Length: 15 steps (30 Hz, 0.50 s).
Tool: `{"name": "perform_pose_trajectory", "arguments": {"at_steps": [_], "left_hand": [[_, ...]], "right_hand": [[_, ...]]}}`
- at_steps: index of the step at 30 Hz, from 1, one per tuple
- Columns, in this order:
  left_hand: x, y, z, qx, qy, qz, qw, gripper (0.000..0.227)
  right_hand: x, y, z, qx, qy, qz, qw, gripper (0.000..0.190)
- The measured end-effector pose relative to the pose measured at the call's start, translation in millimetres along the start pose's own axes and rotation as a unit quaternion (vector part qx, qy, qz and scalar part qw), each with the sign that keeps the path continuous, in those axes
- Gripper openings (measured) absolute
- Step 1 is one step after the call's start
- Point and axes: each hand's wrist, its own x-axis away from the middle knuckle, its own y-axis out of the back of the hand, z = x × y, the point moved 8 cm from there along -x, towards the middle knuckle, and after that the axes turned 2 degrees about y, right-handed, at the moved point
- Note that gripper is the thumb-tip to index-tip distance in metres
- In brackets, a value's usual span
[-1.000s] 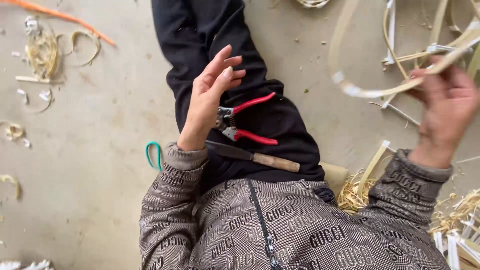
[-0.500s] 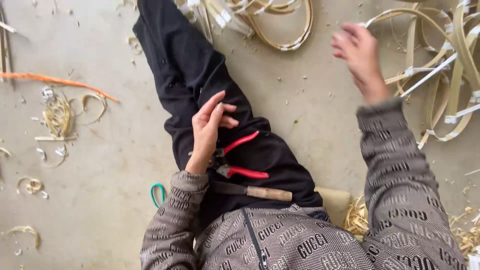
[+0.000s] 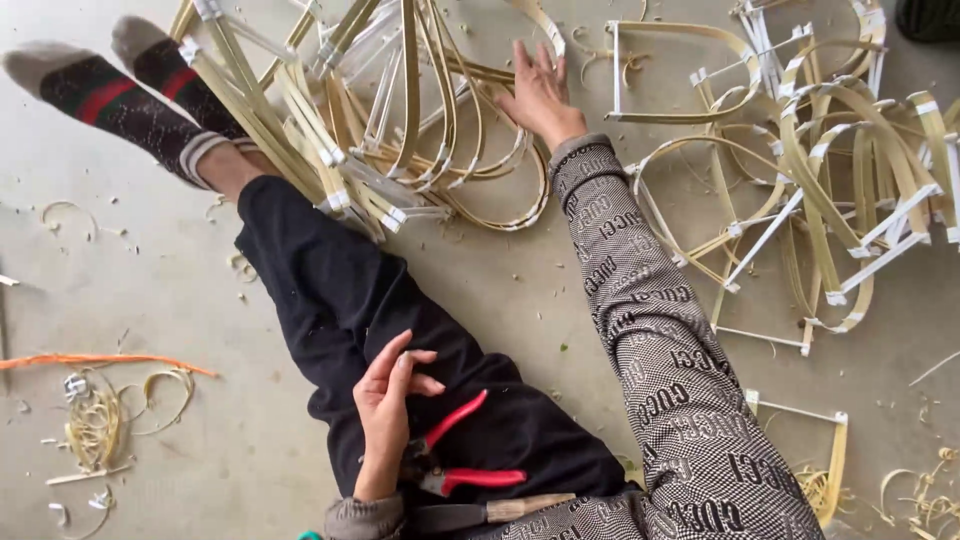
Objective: Constructing and binding bamboo frames using a measuring jig, clippers, and a knife.
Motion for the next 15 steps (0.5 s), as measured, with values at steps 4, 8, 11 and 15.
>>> {"name": "perform_pose_trajectory", "arguments": {"at_steps": [4, 8, 11, 15], "left_hand": [[-1.5, -3.7, -5.0, 0.001, 0.0, 0.005, 1.0, 0.037], [0.3, -5.2, -7.5, -0.01, -0.014, 0.006, 1.0, 0.037], [1.5, -8.7, -7.3, -0.012, -0.019, 0.004, 1.0, 0.036], [5.5, -10.4, -12.9, -0.028, -0.016, -0.005, 0.999, 0.037]], "right_hand": [[34.1, 16.0, 29.2, 0.041, -0.1, 0.155, 0.982, 0.087], [72.2, -6.2, 32.0, -0.133, -0.111, 0.137, 0.975, 0.051], [104.4, -6.4, 51.3, -0.184, -0.077, 0.133, 0.971, 0.032], [159.7, 12.2, 81.4, -0.271, -0.069, 0.144, 0.949, 0.023]]}}
